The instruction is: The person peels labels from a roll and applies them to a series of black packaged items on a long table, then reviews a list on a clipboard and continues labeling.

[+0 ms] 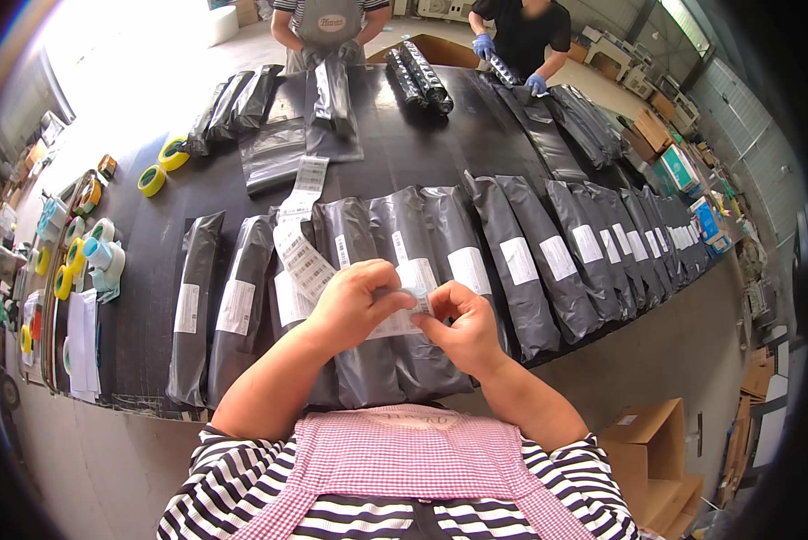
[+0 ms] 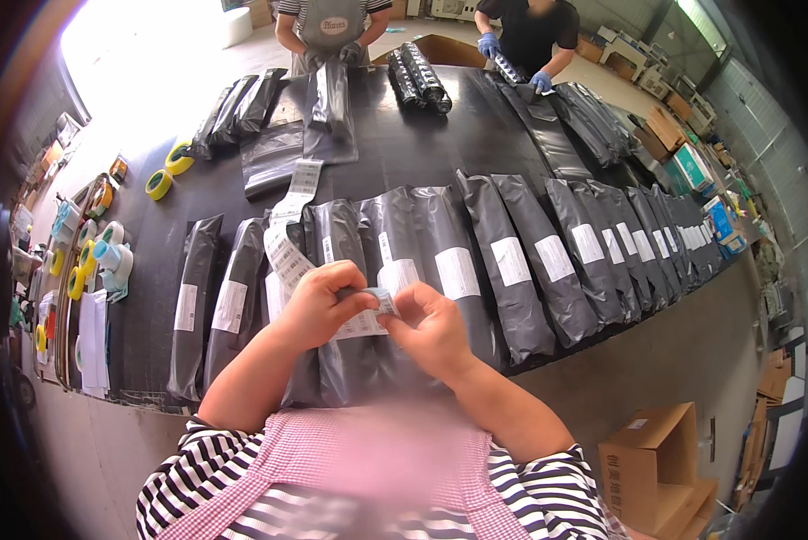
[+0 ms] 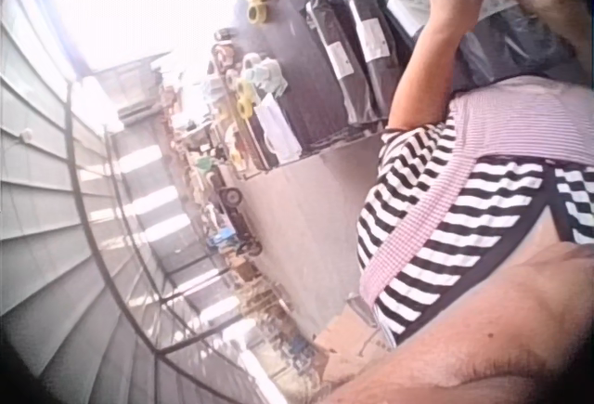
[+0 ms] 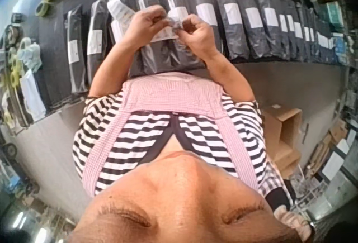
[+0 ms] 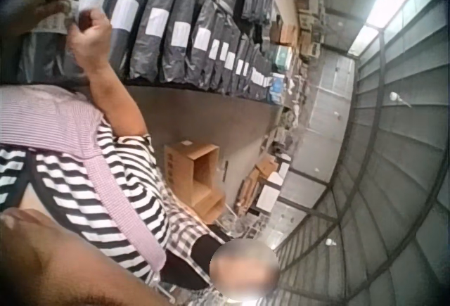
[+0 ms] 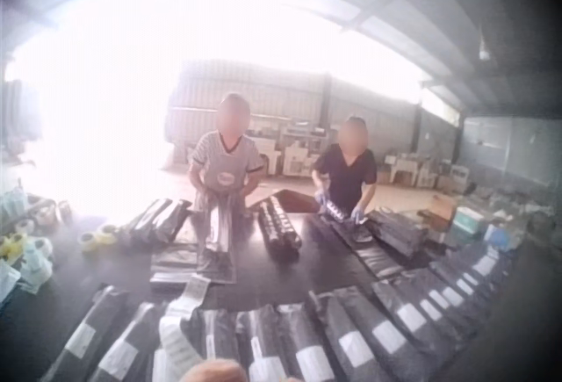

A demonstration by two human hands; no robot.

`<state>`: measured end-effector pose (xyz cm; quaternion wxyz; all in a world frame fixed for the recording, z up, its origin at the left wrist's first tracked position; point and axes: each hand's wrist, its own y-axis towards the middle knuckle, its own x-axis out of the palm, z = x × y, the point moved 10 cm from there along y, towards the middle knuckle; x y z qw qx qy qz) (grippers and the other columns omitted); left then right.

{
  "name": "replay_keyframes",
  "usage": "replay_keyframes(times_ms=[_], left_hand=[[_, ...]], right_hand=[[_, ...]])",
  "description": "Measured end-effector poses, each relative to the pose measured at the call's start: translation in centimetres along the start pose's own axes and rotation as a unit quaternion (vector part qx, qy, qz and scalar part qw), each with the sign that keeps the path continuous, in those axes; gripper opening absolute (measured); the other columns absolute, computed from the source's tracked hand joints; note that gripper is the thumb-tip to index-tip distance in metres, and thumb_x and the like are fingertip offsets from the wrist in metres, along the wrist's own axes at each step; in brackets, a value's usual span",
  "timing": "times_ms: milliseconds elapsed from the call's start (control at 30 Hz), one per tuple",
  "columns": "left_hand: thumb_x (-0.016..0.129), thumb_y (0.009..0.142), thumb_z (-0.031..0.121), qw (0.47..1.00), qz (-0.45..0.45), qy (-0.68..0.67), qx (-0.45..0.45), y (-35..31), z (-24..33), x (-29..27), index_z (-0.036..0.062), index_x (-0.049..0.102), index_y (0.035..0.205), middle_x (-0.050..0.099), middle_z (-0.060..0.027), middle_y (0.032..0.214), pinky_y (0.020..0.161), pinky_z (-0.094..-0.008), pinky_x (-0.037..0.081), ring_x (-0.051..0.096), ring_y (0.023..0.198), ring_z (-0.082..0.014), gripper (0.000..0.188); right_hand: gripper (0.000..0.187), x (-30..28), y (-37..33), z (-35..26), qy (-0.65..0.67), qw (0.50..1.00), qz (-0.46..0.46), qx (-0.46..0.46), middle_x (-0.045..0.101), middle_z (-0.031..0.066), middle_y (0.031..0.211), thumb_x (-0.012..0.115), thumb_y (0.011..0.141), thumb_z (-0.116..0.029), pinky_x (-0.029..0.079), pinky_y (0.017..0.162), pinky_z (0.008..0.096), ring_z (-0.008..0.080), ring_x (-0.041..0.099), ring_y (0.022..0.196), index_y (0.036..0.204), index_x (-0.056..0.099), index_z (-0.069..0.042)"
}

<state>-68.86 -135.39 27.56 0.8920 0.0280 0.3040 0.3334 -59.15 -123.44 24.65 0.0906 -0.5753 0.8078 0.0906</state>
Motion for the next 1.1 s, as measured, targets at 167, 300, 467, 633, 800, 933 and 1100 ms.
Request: replay_keyframes(times_ms=[167, 300, 467, 633, 800, 933, 1100], left_hand=[[0.077, 0.083, 0.017, 0.996, 0.056, 0.043, 0.060, 0.4, 1.7, 1.0, 0.0020, 0.066, 0.089, 0.066, -0.0093, 0.089, 0.075, -0.0377, 0.049, 0.063, 0.088, -0.0259, 0.020], [0.075, 0.083, 0.016, 0.999, 0.006, -0.045, -0.010, 1.6, 0.7, 3.6, 0.0030, 0.069, 0.094, 0.067, -0.0108, 0.088, 0.078, -0.0391, 0.049, 0.065, 0.086, -0.0277, 0.018], [0.077, 0.081, 0.020, 0.996, 0.045, 0.066, -0.032, 2.7, -0.9, 6.7, 0.0033, 0.065, 0.084, 0.064, -0.0108, 0.078, 0.072, -0.0412, 0.047, 0.061, 0.079, -0.0314, 0.021], [0.081, 0.078, 0.032, 0.973, 0.075, 0.179, -0.123, 3.7, -3.1, 8.2, 0.0038, 0.060, 0.072, 0.061, -0.0103, 0.069, 0.074, -0.0438, 0.046, 0.061, 0.077, -0.0334, 0.036], [0.070, 0.087, 0.032, 0.989, -0.129, 0.032, 0.069, 6.2, -0.6, 16.9, 0.0024, 0.062, 0.086, 0.067, -0.0134, 0.120, 0.101, -0.0442, 0.044, 0.055, 0.121, -0.0346, 0.031], [0.067, 0.092, 0.030, 0.975, -0.175, 0.123, 0.055, 6.4, -1.1, 21.7, 0.0044, 0.058, 0.079, 0.060, -0.0084, 0.138, 0.115, -0.0453, 0.030, 0.037, 0.143, -0.0291, 0.030], [0.066, 0.094, 0.030, 0.973, -0.200, 0.109, 0.018, 6.0, -2.1, 21.7, 0.0071, 0.052, 0.076, 0.056, -0.0067, 0.143, 0.120, -0.0506, 0.024, 0.032, 0.147, -0.0311, 0.033]], right_hand=[[0.014, -1.7, -0.1, 1.2, 0.038, 0.999, 0.033, 0.003, 0.068, -0.0008, 0.079, 0.077, 0.084, -0.007, 0.049, 0.066, 0.0229, 0.0052, 0.060, 0.072, 0.089, 0.064, -0.004], [0.012, -3.8, 0.2, 2.6, 0.012, 1.000, 0.022, 0.008, 0.068, -0.0016, 0.081, 0.075, 0.085, -0.001, 0.048, 0.064, 0.0208, 0.0040, 0.060, 0.072, 0.092, 0.065, -0.003], [0.007, -6.8, 1.4, 6.7, 0.013, 0.999, 0.003, 0.032, 0.068, -0.0009, 0.080, 0.073, 0.087, 0.000, 0.047, 0.063, 0.0213, 0.0041, 0.059, 0.070, 0.090, 0.067, -0.002], [0.006, -11.7, 4.8, 10.9, 0.056, 0.996, 0.003, 0.064, 0.072, 0.0048, 0.086, 0.070, 0.086, -0.003, 0.052, 0.075, 0.0252, 0.0106, 0.066, 0.080, 0.091, 0.068, -0.001], [0.029, -13.5, 14.1, 12.6, 0.097, 0.992, -0.055, 0.055, 0.070, 0.0082, 0.093, 0.073, 0.082, -0.002, 0.053, 0.076, 0.0279, 0.0141, 0.067, 0.084, 0.108, 0.062, 0.002], [0.055, -12.2, 16.9, 15.8, 0.097, 0.987, -0.079, 0.100, 0.068, 0.0064, 0.093, 0.075, 0.082, -0.001, 0.050, 0.071, 0.0247, 0.0109, 0.064, 0.080, 0.131, 0.051, 0.000], [0.055, -11.4, 17.9, 17.8, 0.084, 0.989, -0.089, 0.085, 0.069, 0.0081, 0.095, 0.075, 0.083, -0.002, 0.053, 0.078, 0.0271, 0.0124, 0.065, 0.082, 0.133, 0.051, -0.001]])
